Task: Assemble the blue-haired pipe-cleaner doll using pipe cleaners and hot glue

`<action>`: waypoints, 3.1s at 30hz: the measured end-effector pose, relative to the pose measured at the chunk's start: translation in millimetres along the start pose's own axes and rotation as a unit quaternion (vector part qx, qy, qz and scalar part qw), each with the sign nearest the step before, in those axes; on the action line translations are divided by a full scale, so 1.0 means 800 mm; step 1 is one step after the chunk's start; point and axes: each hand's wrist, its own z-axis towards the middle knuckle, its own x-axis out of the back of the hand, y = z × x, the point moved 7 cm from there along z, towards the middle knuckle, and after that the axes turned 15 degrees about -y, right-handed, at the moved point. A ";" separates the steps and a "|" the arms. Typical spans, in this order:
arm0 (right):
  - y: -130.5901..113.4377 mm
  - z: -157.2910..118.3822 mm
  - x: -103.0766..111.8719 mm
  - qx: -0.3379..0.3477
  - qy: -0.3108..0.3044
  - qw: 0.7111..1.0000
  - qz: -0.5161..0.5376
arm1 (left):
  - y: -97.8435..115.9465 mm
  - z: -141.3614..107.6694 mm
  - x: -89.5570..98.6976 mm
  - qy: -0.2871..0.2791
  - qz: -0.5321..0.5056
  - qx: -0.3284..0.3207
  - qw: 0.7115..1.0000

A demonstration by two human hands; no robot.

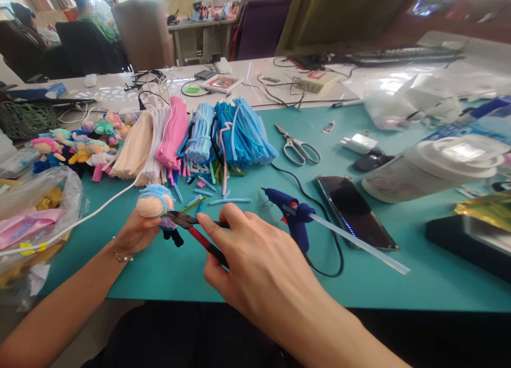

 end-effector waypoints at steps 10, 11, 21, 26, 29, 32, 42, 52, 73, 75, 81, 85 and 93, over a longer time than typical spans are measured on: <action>0.000 0.001 0.000 0.004 -0.005 1.000 -0.006 | 0.000 -0.001 0.000 0.013 0.011 0.011 1.000; -0.001 0.001 0.000 0.005 -0.006 1.000 -0.005 | 0.000 -0.001 0.000 0.013 0.013 0.010 1.000; -0.004 0.003 0.006 0.020 -0.001 1.000 -0.018 | 0.001 -0.001 0.000 0.010 0.019 0.010 1.000; -0.005 0.003 0.007 0.041 0.005 0.999 -0.034 | -0.002 -0.003 0.001 0.006 0.012 0.019 1.000; -0.005 0.003 0.008 0.049 0.006 0.998 -0.042 | -0.005 -0.004 0.001 0.000 0.006 0.027 1.000; -0.006 0.002 0.008 0.055 0.002 0.997 -0.046 | -0.005 -0.004 0.001 0.002 0.008 0.026 1.000; -0.007 0.005 0.009 0.057 0.003 0.997 -0.055 | -0.002 -0.002 0.000 0.006 0.011 0.019 1.000; -0.011 0.001 0.010 0.058 -0.001 0.996 -0.072 | -0.001 -0.002 0.000 0.002 0.021 0.013 1.000; -0.011 0.002 0.008 0.053 0.004 0.996 -0.076 | 0.001 -0.002 -0.001 -0.005 0.023 -0.002 1.000; -0.011 0.002 0.008 0.052 0.002 0.996 -0.078 | 0.001 -0.001 -0.001 -0.008 0.024 -0.004 1.000; -0.012 0.002 0.008 0.049 0.002 0.996 -0.072 | 0.001 0.000 0.000 -0.004 0.025 -0.006 1.000; -0.012 -0.001 0.011 0.050 0.012 0.996 -0.077 | 0.000 -0.001 0.000 -0.007 0.018 0.001 1.000; -0.011 -0.002 0.013 0.048 0.019 0.996 -0.070 | 0.001 0.000 0.000 -0.006 0.019 -0.002 1.000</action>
